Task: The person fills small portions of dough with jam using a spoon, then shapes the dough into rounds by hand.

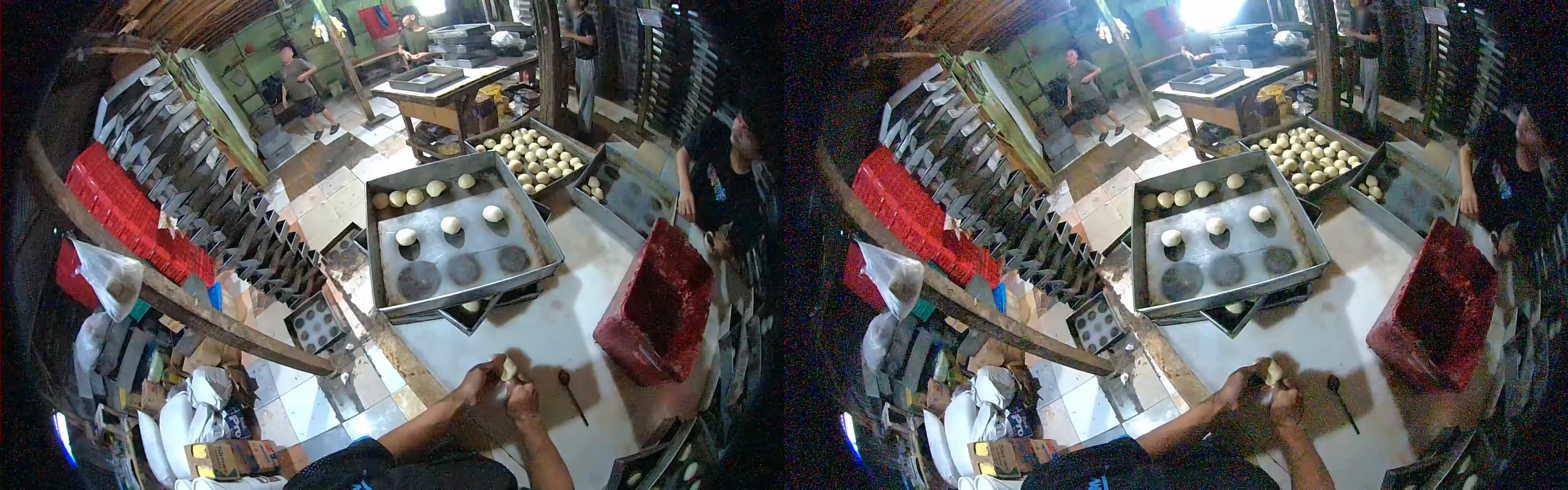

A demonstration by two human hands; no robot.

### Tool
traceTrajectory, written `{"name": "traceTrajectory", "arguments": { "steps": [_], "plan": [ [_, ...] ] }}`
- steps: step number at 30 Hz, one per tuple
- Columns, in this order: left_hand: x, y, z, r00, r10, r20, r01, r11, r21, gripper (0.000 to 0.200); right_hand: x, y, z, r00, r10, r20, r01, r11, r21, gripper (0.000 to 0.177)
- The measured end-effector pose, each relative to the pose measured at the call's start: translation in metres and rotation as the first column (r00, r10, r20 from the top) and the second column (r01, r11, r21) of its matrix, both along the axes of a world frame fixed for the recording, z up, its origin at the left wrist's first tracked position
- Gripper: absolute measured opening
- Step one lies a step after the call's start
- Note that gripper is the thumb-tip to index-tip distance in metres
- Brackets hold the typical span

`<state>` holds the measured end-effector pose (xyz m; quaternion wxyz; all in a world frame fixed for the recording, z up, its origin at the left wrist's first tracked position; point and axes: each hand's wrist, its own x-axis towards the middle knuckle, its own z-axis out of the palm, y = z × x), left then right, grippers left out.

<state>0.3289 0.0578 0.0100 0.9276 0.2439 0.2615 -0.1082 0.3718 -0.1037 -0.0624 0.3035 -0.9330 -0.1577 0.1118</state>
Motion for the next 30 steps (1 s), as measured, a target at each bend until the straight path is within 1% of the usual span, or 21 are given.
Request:
{"name": "traceTrajectory", "arguments": {
  "steps": [2, 3, 5, 6, 7, 9, 10, 11, 13, 14, 15, 17, 18, 19, 21, 22, 23, 25, 27, 29, 30],
  "plan": [
    [0.0, -0.002, 0.005, 1.0, 0.014, 0.024, -0.015, 1.0, 0.009, 0.03, 0.016, -0.012, 0.0, 0.881, 0.467, 0.075, -0.456, 0.881, -0.129, 0.031],
    [0.001, -0.003, 0.004, 0.999, 0.019, -0.043, -0.018, 0.999, 0.04, 0.031, 0.022, -0.017, 0.008, 0.881, 0.466, 0.085, -0.454, 0.882, -0.13, 0.031],
    [0.006, 0.0, -0.028, 0.994, 0.028, -0.104, -0.021, 0.997, 0.075, 0.032, 0.031, -0.025, 0.065, 0.48, 0.86, -0.173, -0.842, 0.507, 0.182, 0.035],
    [0.01, 0.006, -0.078, 0.998, -0.049, -0.049, 0.057, 0.983, 0.172, 0.033, 0.022, -0.022, 0.073, 0.432, 0.817, -0.381, -0.88, 0.475, 0.02, 0.033],
    [0.01, 0.009, -0.105, 0.991, -0.131, -0.004, 0.128, 0.954, 0.271, 0.034, 0.014, -0.024, 0.084, 0.433, 0.818, -0.377, -0.88, 0.475, 0.019, 0.033],
    [0.0, 0.007, -0.051, 0.995, -0.094, -0.038, 0.1, 0.965, 0.243, 0.035, 0.003, -0.036, 0.116, 0.617, 0.787, 0.028, -0.695, 0.527, 0.49, 0.034],
    [-0.005, 0.004, -0.015, 0.995, -0.062, -0.078, 0.077, 0.974, 0.214, 0.036, -0.002, -0.043, 0.132, 0.704, 0.71, -0.007, -0.625, 0.624, 0.469, 0.032],
    [-0.007, 0.002, 0.004, 0.995, -0.064, -0.073, 0.078, 0.975, 0.209, 0.036, 0.001, -0.047, 0.127, 0.705, 0.71, -0.007, -0.627, 0.627, 0.463, 0.032],
    [-0.019, -0.002, 0.036, 0.995, -0.091, 0.031, 0.073, 0.925, 0.373, 0.04, 0.002, -0.052, 0.109, 0.895, 0.442, -0.058, -0.219, 0.549, 0.807, 0.037],
    [-0.024, -0.005, 0.056, 0.99, -0.118, 0.079, 0.078, 0.918, 0.388, 0.04, -0.005, -0.043, 0.146, 0.916, 0.387, -0.103, -0.233, 0.726, 0.647, 0.041],
    [-0.028, -0.011, 0.061, 0.99, -0.113, 0.079, 0.074, 0.919, 0.387, 0.04, -0.011, -0.034, 0.151, 0.914, 0.391, -0.104, -0.236, 0.726, 0.646, 0.041],
    [-0.029, -0.022, 0.064, 0.953, -0.108, 0.284, -0.07, 0.831, 0.551, 0.038, -0.022, -0.02, 0.159, 0.874, 0.346, 0.341, -0.449, 0.844, 0.293, 0.044],
    [-0.029, -0.018, 0.063, 0.968, -0.097, 0.232, -0.057, 0.812, 0.581, 0.036, -0.025, -0.016, 0.169, 0.867, 0.362, 0.342, -0.46, 0.846, 0.269, 0.053],
    [-0.031, -0.015, 0.06, 0.967, -0.093, 0.238, -0.065, 0.813, 0.579, 0.036, -0.026, -0.016, 0.174, 0.863, 0.367, 0.347, -0.465, 0.845, 0.264, 0.053],
    [-0.036, -0.01, 0.054, 0.962, -0.059, 0.267, -0.084, 0.864, 0.496, 0.041, -0.026, -0.014, 0.181, 0.905, 0.312, 0.288, -0.415, 0.79, 0.451, 0.051],
    [-0.038, -0.014, 0.059, 0.962, 0.007, 0.273, -0.144, 0.861, 0.487, 0.041, -0.031, -0.007, 0.193, 0.93, 0.15, 0.336, -0.326, 0.758, 0.565, 0.042],
    [-0.039, -0.017, 0.06, 0.962, 0.01, 0.274, -0.147, 0.861, 0.486, 0.041, -0.028, -0.006, 0.197, 0.929, 0.152, 0.337, -0.329, 0.758, 0.563, 0.042],
    [-0.044, -0.027, 0.06, 0.937, -0.046, 0.348, -0.185, 0.776, 0.603, 0.039, -0.026, -0.006, 0.2, 0.954, -0.155, 0.256, -0.039, 0.783, 0.621, 0.032],
    [-0.05, -0.039, 0.075, 0.952, -0.089, 0.292, -0.059, 0.885, 0.462, 0.042, -0.017, -0.006, 0.183, 0.916, -0.197, 0.349, -0.068, 0.782, 0.619, 0.026],
    [-0.051, -0.04, 0.088, 0.969, -0.025, 0.245, -0.017, 0.985, 0.169, 0.041, 0.004, -0.028, 0.15, 0.96, -0.241, 0.145, 0.084, 0.736, 0.671, 0.026],
    [-0.052, -0.037, 0.097, 0.97, -0.035, 0.241, -0.008, 0.985, 0.172, 0.041, 0.01, -0.043, 0.154, 0.953, -0.28, 0.117, 0.171, 0.815, 0.554, 0.026]
  ]
}}
